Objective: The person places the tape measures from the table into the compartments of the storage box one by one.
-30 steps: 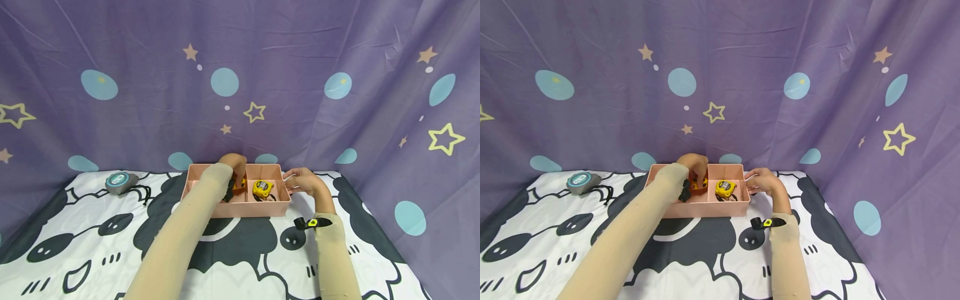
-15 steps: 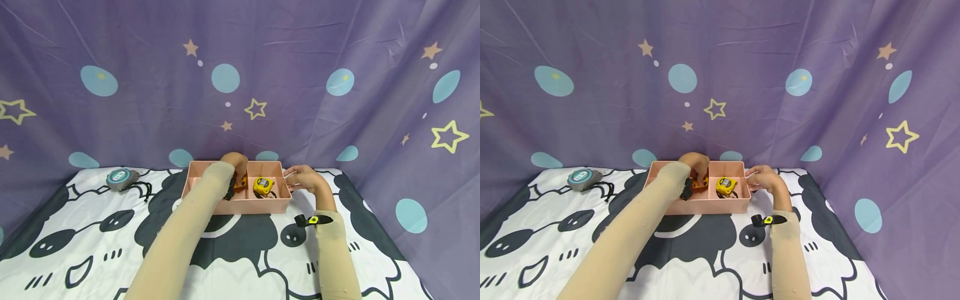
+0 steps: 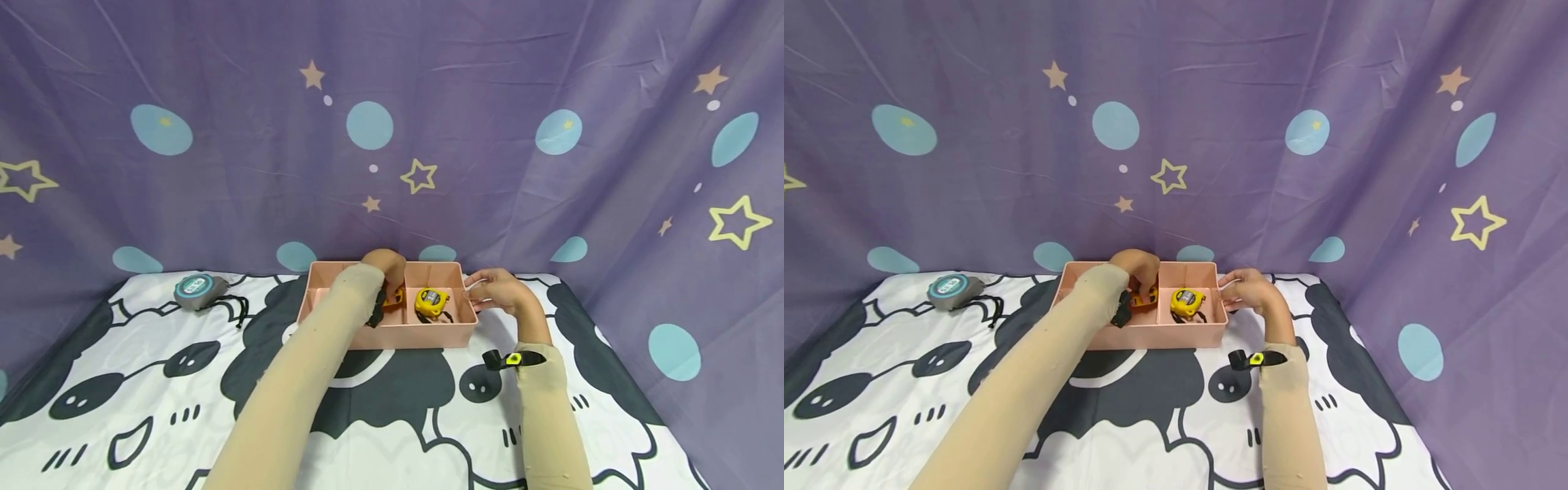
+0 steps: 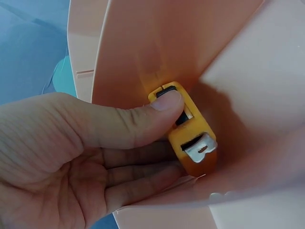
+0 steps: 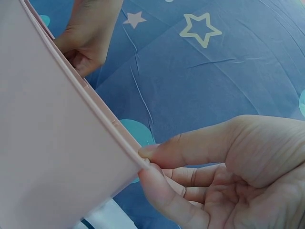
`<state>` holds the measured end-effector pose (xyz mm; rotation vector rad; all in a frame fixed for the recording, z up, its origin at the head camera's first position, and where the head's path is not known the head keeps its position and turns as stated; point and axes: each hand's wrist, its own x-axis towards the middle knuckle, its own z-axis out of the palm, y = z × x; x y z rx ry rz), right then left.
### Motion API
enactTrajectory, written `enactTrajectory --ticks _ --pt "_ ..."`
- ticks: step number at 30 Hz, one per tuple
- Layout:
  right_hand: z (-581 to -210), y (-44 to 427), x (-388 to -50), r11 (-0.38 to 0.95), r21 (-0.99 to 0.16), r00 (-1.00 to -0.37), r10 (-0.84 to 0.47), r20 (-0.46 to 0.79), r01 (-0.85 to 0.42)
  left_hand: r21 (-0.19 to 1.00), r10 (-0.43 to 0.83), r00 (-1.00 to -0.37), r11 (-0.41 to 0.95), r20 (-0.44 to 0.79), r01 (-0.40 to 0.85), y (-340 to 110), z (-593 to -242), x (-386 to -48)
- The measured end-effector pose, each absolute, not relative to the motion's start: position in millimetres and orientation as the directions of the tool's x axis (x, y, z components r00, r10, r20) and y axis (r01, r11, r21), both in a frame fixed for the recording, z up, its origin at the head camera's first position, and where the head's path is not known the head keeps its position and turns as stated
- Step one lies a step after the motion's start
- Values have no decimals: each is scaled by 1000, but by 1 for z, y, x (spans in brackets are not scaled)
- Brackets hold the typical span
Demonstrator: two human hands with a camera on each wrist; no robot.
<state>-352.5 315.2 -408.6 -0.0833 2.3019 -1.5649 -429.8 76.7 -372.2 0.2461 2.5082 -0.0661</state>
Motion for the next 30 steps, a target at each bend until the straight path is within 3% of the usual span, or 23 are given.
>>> enactTrajectory --ticks 15,30 --pt "-408 315 -352 390 -908 -936 -239 -259 152 25 229 -791 965 -568 261 73 -361 -416" --pt "-407 314 -351 372 -917 -936 -247 -250 146 28 119 -816 992 -566 125 80 -369 -419"
